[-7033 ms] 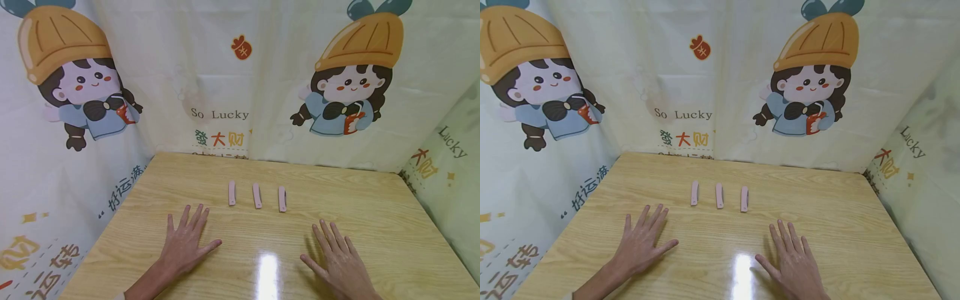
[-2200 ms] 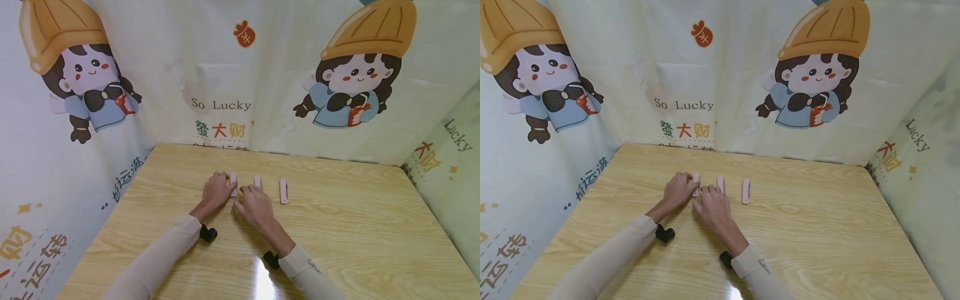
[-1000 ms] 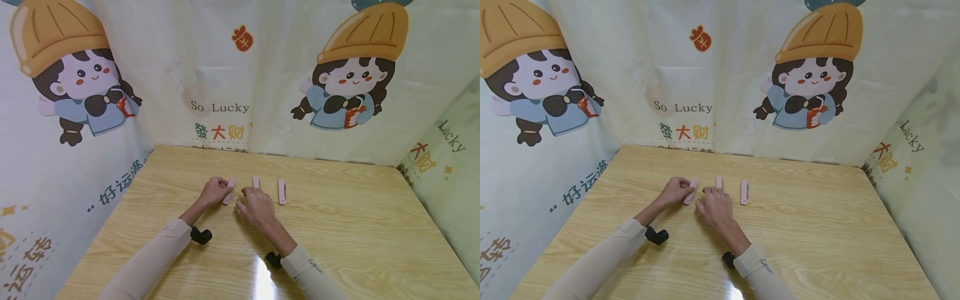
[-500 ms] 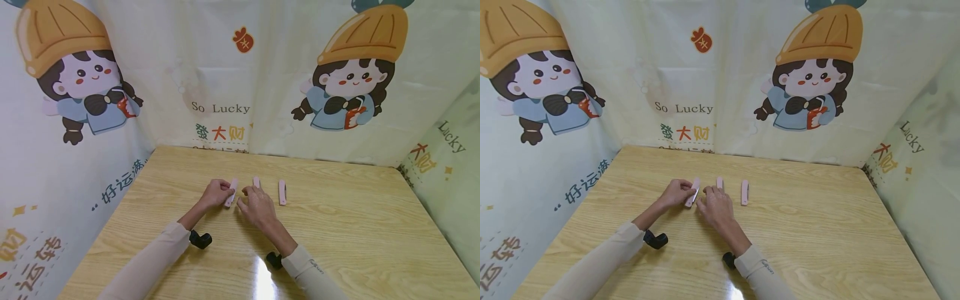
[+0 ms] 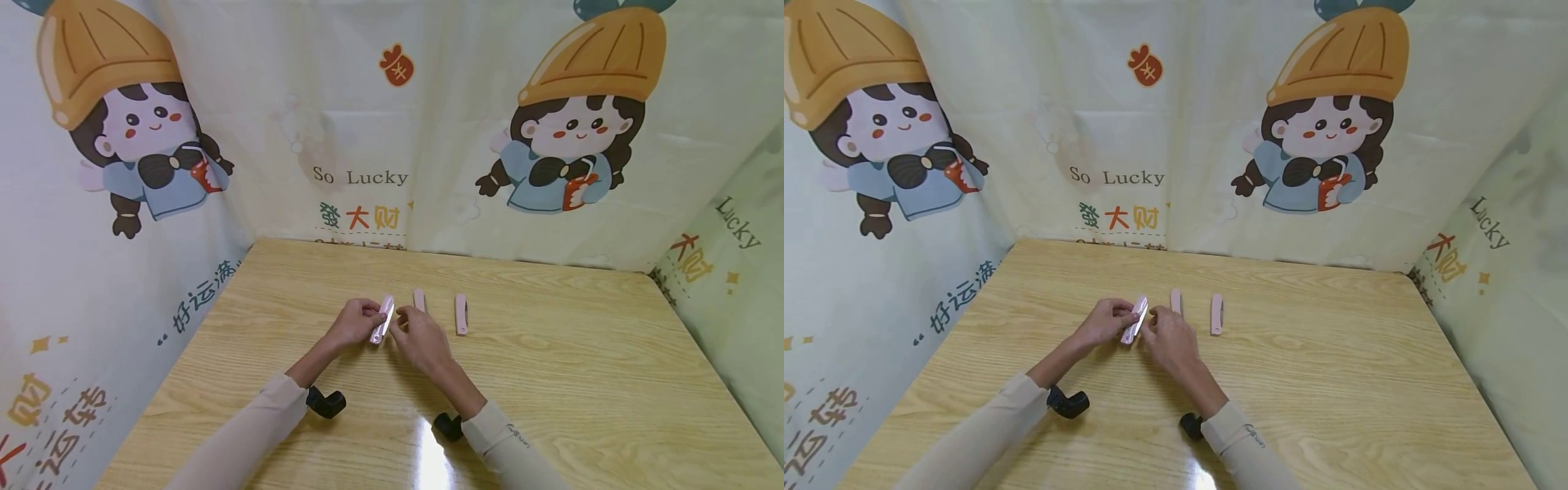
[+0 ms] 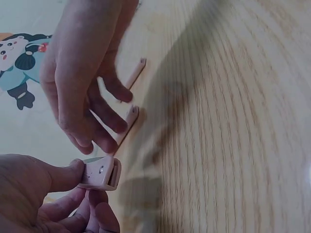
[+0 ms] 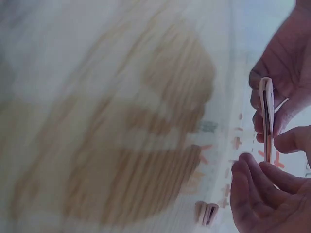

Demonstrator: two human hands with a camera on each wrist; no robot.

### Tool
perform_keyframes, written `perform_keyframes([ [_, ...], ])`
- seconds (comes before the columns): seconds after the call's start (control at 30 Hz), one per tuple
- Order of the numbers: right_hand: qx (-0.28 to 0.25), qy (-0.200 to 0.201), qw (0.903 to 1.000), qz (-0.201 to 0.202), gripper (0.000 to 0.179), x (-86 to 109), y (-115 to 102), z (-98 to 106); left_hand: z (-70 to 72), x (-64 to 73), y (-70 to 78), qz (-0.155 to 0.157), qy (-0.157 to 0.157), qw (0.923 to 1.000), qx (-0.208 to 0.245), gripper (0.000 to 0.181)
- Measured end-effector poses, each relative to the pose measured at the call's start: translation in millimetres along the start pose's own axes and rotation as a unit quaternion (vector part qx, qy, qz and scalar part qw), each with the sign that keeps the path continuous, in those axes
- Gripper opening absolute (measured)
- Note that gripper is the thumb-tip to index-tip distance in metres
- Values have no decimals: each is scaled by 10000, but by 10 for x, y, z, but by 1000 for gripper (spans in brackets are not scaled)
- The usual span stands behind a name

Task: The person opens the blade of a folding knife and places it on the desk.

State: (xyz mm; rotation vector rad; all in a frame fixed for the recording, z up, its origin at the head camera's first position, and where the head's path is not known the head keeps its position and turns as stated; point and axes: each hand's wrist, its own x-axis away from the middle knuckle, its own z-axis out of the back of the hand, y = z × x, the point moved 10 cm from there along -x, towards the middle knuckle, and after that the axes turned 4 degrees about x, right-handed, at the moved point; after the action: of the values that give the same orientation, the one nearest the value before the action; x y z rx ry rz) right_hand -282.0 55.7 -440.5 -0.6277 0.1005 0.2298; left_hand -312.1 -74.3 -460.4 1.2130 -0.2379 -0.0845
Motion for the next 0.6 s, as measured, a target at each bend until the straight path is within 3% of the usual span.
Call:
perform_keyframes([
  [0.13, -1390, -131, 9893, -415, 25, -19, 100, -41, -29, 26, 3, 20, -66, 9999, 99, 24],
  [0.33, -3126, -165, 9461, -830, 20, -34, 208, -76, -79, 83, 40, -28, -159, 9995, 281, 23],
  [0.4, -3463, -224, 9322, -1027, 20, -28, 247, -97, -96, 104, 48, -28, -196, 9993, 325, 23],
  [0.6, -3979, -293, 9050, -1479, 23, 11, 335, -128, -130, 144, 73, -63, -197, 9990, 396, 22],
])
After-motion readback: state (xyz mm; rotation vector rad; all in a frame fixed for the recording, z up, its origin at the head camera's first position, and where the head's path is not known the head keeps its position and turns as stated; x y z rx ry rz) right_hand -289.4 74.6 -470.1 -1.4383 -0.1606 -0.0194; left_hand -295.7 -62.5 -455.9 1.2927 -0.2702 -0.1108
